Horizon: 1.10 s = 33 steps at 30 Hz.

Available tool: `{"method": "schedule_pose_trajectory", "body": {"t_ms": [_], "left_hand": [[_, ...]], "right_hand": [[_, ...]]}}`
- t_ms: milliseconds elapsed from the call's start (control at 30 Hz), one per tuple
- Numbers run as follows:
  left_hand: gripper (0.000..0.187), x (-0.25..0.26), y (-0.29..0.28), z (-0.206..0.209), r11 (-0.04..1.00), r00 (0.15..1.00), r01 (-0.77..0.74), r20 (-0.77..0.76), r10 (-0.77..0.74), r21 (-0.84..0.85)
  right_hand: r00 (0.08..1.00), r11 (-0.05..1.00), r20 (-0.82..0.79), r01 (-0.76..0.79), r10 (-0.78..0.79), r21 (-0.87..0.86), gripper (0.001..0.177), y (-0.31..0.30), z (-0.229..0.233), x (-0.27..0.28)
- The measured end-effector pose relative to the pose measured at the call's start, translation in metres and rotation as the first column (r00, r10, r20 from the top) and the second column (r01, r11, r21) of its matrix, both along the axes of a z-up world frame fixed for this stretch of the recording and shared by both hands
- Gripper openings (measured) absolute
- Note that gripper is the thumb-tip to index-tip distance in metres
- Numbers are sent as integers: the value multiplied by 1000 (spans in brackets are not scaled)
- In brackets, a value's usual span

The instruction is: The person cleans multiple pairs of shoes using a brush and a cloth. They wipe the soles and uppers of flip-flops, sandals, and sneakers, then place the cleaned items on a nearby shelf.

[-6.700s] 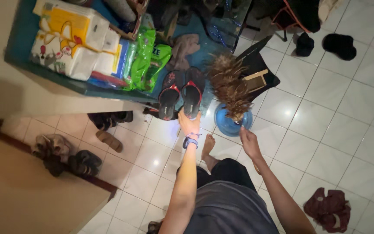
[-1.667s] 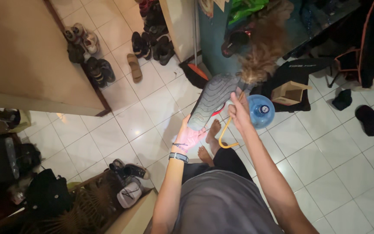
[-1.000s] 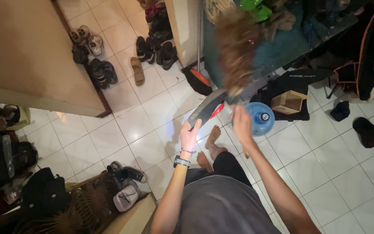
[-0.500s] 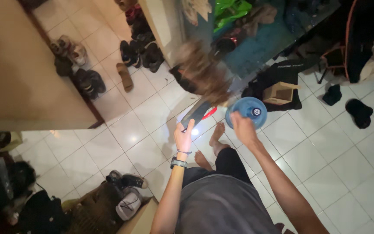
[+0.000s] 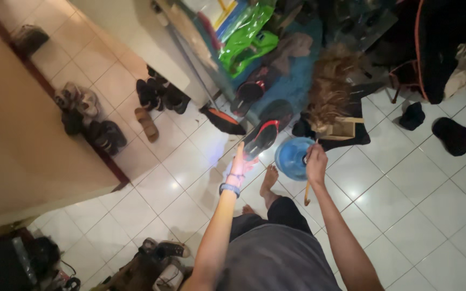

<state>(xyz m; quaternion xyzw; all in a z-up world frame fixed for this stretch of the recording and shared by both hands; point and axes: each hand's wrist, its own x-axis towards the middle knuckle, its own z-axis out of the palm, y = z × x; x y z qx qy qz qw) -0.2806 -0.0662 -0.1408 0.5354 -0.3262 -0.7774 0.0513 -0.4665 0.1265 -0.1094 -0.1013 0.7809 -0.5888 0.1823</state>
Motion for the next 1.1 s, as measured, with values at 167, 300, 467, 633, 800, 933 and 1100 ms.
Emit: {"method": "schedule_pose_trajectory", "body": {"t_ms": [167, 300, 467, 633, 800, 933, 1100], "left_hand": [[92, -80, -29, -47, 942, 997, 37, -73, -13, 333], [85, -104, -39, -57, 882, 992, -109, -12, 129, 458], [95, -108, -45, -55, 900, 982, -68, -128, 136, 431], [102, -100, -53, -55, 985, 897, 145, 407, -169, 89], [60, -86, -37, -31, 762, 809, 545, 455, -371, -349], [22, -104, -5, 40, 813, 873, 331, -173, -457, -479], [30, -134, 4, 177, 584, 880, 216, -104, -464, -782]], "right_hand": [[997, 995, 44, -59, 55, 79, 32, -7, -3, -31], [993, 978, -43, -104, 114, 182, 29, -7, -1, -55], [999, 988, -13, -29, 31, 153, 26, -12, -9, -77], [999, 989, 40, 23, -29, 143, 22, -26, -18, -104], [960, 991, 264, -65, 95, -118, 25, -40, 3, -122], [929, 946, 282, -158, 240, -284, 47, -50, 53, -129], [885, 824, 91, -382, 457, -418, 33, -71, 129, -134]]}}
